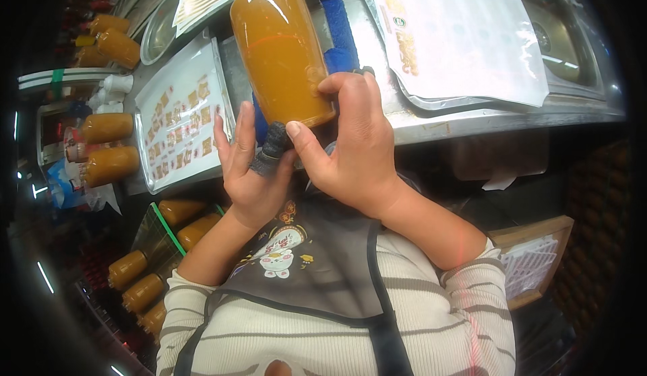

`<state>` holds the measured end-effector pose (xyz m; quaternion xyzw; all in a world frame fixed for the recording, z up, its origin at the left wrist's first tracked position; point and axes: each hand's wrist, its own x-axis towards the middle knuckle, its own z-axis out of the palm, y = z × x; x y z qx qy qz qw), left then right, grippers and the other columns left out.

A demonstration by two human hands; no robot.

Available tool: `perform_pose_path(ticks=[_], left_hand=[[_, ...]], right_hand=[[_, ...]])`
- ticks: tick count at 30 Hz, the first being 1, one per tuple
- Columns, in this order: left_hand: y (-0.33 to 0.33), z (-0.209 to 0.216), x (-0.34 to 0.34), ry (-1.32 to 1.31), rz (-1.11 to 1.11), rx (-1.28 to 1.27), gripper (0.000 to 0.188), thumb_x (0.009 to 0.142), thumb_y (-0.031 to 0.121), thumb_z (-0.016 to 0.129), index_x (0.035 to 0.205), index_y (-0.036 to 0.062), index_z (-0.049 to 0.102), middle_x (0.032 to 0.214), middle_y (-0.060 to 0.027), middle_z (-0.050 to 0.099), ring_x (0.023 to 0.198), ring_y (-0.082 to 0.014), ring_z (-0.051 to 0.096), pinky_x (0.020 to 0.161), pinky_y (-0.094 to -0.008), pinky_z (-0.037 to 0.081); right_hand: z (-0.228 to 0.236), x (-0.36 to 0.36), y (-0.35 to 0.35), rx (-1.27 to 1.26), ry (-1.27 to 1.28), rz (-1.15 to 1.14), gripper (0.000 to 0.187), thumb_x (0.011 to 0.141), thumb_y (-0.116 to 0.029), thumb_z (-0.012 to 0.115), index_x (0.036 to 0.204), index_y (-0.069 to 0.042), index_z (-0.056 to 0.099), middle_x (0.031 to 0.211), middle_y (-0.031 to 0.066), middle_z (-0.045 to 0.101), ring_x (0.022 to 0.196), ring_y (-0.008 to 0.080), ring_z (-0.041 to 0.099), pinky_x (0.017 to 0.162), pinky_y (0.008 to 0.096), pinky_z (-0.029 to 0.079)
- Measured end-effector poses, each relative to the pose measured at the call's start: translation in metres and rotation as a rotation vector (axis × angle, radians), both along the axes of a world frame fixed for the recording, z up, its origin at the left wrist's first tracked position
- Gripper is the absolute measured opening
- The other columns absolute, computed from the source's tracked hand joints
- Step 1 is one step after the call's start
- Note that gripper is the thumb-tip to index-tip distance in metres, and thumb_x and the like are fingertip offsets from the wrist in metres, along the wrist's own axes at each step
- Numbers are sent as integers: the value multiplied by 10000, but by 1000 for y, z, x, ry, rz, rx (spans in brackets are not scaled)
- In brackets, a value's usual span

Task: The person applies adhesive labels to the sides of amber-colored bottles. They peel each label from a sheet, position it on a bottle, and smooth it down with their fingers. The person handles multiple bottles one at a time, rotating them to align the labels.

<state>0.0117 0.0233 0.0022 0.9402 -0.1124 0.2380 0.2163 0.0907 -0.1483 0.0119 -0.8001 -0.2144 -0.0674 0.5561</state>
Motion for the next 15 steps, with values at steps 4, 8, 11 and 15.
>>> perform_pose_path(ticks=[4,8,11,15], left_hand=[[1,4,3,-28,-19,60,337,764,117,830,1074,22,740,1483,-321,469,1329,-489,516,1118,-694,219],[1,10,5,-41,-43,101,452,729,54,833,1158,8,700,1508,-289,453,1323,-462,531,1120,-694,224],[2,12,5,-41,-42,132,521,711,25,835,1208,6,681,1522,-273,443,1331,-446,529,1123,-693,223],[0,14,4,-25,-31,139,515,711,18,832,1204,4,682,1523,-273,443,1339,-445,523,1125,-692,221]], right_hand=[[-2,0,0,66,21,20,425,831,-141,737,1165,-3,514,1018,172,539,867,332,563,726,386,489],[-3,1,-3,124,62,41,368,845,-100,711,1151,-3,531,998,167,550,844,322,568,727,382,489],[-6,4,-6,163,100,68,329,851,-80,700,1130,-1,545,981,161,557,835,313,572,726,379,492],[-5,5,-8,203,127,81,302,857,-71,696,1114,-1,554,969,155,565,827,305,577,714,372,494]])
